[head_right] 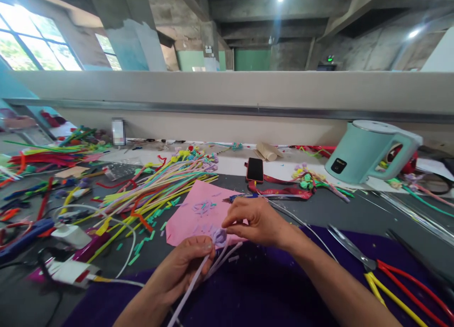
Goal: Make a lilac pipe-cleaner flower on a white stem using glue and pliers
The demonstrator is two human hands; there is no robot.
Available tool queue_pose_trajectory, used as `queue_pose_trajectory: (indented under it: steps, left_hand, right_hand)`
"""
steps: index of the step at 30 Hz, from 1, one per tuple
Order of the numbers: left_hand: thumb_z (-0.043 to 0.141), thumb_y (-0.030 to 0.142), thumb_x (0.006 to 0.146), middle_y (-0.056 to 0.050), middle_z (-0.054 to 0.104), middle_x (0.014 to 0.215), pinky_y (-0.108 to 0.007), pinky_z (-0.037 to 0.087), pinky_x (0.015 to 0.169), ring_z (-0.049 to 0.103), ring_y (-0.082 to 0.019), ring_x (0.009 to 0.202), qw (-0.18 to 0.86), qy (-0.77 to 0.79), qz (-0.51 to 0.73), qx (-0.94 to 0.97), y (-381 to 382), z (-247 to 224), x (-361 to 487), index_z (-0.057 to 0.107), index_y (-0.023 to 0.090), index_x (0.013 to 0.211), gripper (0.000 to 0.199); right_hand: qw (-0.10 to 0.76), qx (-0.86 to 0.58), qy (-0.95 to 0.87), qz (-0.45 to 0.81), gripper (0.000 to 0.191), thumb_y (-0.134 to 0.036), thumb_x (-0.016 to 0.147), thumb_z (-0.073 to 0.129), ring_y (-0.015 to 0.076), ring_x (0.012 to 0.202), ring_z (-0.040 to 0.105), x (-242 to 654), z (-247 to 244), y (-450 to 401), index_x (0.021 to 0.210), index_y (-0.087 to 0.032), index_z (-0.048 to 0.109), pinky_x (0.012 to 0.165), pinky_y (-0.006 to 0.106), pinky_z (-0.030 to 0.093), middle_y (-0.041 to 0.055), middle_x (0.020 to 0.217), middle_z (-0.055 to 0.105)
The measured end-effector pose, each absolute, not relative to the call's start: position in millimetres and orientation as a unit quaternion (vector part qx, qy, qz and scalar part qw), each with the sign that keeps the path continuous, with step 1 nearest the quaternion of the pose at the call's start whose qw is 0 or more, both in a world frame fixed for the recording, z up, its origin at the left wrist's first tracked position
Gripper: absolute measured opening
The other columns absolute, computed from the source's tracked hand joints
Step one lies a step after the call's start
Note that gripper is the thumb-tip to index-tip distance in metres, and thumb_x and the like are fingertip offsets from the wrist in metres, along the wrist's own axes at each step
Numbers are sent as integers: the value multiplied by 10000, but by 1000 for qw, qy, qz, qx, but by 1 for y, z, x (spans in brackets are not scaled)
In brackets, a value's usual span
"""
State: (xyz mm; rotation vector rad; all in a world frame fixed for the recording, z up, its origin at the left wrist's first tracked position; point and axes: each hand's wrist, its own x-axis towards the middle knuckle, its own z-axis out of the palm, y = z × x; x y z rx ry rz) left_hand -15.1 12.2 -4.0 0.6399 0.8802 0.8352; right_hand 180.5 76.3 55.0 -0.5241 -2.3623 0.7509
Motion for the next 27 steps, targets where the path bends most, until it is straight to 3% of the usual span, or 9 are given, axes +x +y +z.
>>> queue_pose_trajectory:
  steps: [16, 27]
  left_hand:
    - [579, 209, 670, -10, 564, 387, -146, 197, 255, 349, -32, 224, 775, 410, 342, 339, 10, -8, -11, 628, 114, 596, 130]
    - [590, 198, 632, -15, 554, 369, -176, 154, 281, 342, -42, 235, 796, 392, 335, 317, 10, -8, -11, 633, 115, 569, 113]
  right_hand:
    - [194, -181, -949, 169, 171, -105, 777, 540, 121, 755, 563, 180, 58, 65, 889, -178, 648, 669, 226, 407, 38, 853, 614]
    - [197, -164, -952, 170, 160, -84, 769, 525, 129, 786, 567, 177, 56, 62, 864, -171, 621, 691, 230, 429, 47, 892, 617]
